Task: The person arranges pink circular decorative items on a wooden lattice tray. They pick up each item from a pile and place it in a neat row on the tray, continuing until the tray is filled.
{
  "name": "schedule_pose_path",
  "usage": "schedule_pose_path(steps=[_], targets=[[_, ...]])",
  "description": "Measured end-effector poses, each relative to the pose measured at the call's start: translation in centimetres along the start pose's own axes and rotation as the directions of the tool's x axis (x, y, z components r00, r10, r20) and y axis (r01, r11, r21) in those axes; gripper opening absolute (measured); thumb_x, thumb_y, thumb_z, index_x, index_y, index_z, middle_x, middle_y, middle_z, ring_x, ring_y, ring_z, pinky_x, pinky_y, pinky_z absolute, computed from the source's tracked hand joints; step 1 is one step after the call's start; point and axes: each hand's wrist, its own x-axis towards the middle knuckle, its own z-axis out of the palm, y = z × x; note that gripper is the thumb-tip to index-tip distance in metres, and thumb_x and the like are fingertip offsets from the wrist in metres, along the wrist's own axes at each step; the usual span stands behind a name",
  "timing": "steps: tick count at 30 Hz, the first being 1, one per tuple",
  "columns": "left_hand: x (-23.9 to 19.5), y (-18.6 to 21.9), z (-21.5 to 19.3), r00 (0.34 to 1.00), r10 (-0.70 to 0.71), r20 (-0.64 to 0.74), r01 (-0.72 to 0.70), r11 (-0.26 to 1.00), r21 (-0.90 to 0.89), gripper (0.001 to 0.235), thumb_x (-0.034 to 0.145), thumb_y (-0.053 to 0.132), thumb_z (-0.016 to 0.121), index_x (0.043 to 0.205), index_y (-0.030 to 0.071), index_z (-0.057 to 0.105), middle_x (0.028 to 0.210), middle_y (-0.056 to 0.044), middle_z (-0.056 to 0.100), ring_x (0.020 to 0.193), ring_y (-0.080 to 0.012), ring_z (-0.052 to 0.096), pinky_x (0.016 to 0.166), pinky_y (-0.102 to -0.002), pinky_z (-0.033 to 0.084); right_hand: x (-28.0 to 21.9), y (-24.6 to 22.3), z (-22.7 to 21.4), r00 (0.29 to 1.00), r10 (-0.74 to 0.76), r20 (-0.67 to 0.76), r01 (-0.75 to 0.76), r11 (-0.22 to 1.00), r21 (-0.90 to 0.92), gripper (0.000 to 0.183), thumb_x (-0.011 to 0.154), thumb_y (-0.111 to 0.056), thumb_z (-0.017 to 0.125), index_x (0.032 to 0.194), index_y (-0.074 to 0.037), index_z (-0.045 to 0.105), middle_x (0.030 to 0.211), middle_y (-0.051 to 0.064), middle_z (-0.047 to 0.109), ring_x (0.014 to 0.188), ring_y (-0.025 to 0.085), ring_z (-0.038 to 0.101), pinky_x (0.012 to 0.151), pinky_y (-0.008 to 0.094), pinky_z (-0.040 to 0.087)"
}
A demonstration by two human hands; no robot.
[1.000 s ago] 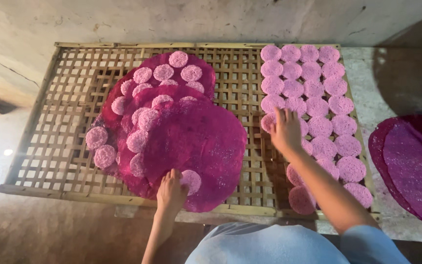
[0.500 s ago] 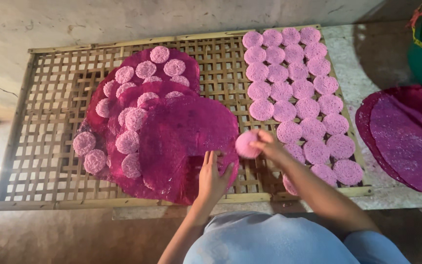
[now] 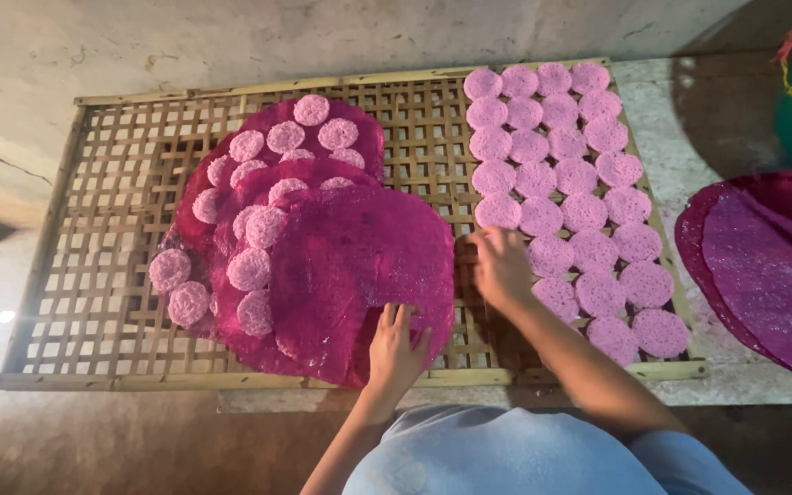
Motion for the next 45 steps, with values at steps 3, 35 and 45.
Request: schedule_pose_path(steps=[3,35,45], targets=[[-0.4,-0.2,0.3,0.997,0.071,-0.024,-0.069,0.994,0.086,0.040,0.077,0.014,0.076,0.114,0.004,0.061,0.115,-0.017,0.058,0.101,-0.0391,0.060,0.083,-0.048,0.051,1.1,-2.7,1.9,1.000,-0.019,0.002,0.019,0.999,-0.036,0.051,0.084,-0.029,0.079,0.121,0.004,0.066,0.129,0.022,0.056,0.115,0.041,0.051,0.095,0.053,0.048],[5.1,3.8,9.4,0.935,0.334,-0.116,-0.266,0.881,0.391,0.055,0.084,0.033,0.073,0.125,0.000,0.059,0.128,-0.028,0.055,0.113,-0.0450,0.055,0.092,-0.057,0.042,-25.9,48.6,-19.9,0.013,0.851,-0.525,-0.967,0.145,0.212,0.035,0.118,-0.033,0.041,0.120,-0.009,0.066,0.112,0.017,0.069,0.097,0.034,0.066,0.085,0.050,0.052],[11.1,-10.6,-1.0,0.992,0.041,-0.116,0.050,0.725,0.687,0.055,0.090,0.030,0.066,0.140,0.013,0.053,0.149,-0.010,0.049,0.131,-0.0347,0.043,0.105,-0.055,0.035,-10.9,20.6,-9.9,0.850,0.370,-0.374,-0.214,0.892,0.398,0.028,0.112,-0.008,0.062,0.137,0.002,0.053,0.135,0.019,0.049,0.121,0.030,0.051,0.103,0.041,0.047]])
